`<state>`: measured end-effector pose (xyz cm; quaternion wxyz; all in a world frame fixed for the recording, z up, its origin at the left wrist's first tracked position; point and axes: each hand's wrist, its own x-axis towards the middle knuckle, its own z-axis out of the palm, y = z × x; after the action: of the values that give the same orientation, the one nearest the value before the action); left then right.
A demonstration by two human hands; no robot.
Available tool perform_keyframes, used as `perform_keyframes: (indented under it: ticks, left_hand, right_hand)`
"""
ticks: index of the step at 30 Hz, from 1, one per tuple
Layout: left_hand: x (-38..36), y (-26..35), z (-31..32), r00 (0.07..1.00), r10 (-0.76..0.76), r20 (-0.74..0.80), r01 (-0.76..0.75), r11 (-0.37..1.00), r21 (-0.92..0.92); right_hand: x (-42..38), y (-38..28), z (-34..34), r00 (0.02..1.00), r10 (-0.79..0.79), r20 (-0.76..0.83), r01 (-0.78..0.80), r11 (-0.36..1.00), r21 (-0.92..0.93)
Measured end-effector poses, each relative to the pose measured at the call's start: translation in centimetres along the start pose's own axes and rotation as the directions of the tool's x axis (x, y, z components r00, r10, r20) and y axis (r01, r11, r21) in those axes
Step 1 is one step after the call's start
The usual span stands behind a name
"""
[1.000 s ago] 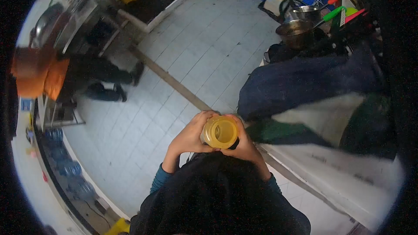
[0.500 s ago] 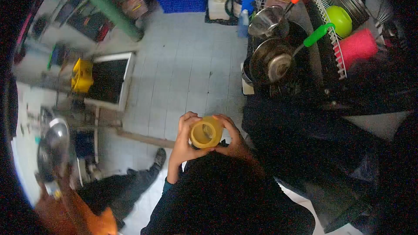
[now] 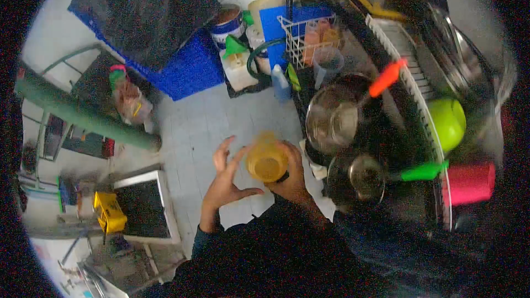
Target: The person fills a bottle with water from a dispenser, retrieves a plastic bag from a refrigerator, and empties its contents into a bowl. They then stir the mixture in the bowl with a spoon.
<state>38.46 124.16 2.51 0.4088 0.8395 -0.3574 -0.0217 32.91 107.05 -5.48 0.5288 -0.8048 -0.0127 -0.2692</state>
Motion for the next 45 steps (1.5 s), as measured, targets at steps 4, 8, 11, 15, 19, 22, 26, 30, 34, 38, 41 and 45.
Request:
perform_keyframes:
  ticks: [4,8,11,15,19,22,26,30,34,38,41,45]
  left_hand:
    - [7.7,-6.1,-2.9,0.995,-0.065,-0.073,0.067,0.997,0.033]
    - [12.8,-12.4,-4.8,0.991,-0.134,0.009,0.133,0.987,0.092]
    - [15.9,-18.4,-5.3,0.979,-0.194,0.066,0.189,0.979,0.08]
    - [22.0,-27.7,-5.4,0.959,-0.166,0.23,0.169,0.986,0.008]
    - [32.3,-33.8,-7.6,0.905,-0.023,0.426,0.017,1.0,0.018]
    - [40.3,-37.1,-10.1,0.89,0.241,0.387,-0.248,0.968,-0.034]
    - [47.6,-41.9,-12.0,0.848,0.329,0.415,-0.359,0.933,-0.005]
    - [52.5,-44.6,-9.8,0.733,0.288,0.616,-0.206,0.957,-0.203]
    - [54.8,-44.6,-3.9,0.448,0.443,0.777,-0.297,0.893,-0.338]
    - [53.3,-37.4,-0.7,0.095,0.484,0.87,-0.532,0.763,-0.366]
    - [50.3,-35.1,3.2,-0.174,0.494,0.852,-0.648,0.594,-0.477]
    - [43.1,-31.7,6.5,-0.414,0.443,0.795,-0.698,0.406,-0.59]
  right_hand:
    - [12.9,5.0,3.7,0.867,0.001,-0.498,0.063,0.992,0.112]
    - [25.5,13.8,4.1,0.604,-0.205,-0.77,0.077,0.977,-0.199]
    - [34.2,21.4,4.0,0.512,-0.041,-0.858,0.115,0.993,0.022]
    - [42.6,29.9,2.0,0.623,-0.189,-0.759,0.046,0.977,-0.207]
    - [46.5,37.1,2.7,0.834,0.307,-0.459,0.149,0.676,0.721]
    - [45.7,42.8,3.7,0.63,0.466,-0.621,-0.216,0.873,0.437]
    - [43.7,38.8,5.7,0.595,0.068,-0.801,-0.608,0.689,-0.394]
    - [38.1,28.5,12.0,0.5,0.048,-0.865,-0.599,0.74,-0.305]
    - [27.9,24.5,22.2,0.168,0.283,-0.944,-0.836,0.548,0.015]
    - [16.8,22.2,35.2,-0.218,0.325,-0.92,-0.884,0.335,0.327]
    - [10.8,18.8,44.6,-0.56,0.425,-0.711,-0.723,0.168,0.671]
    - [4.7,16.3,57.5,-0.883,0.279,-0.377,-0.374,0.066,0.925]
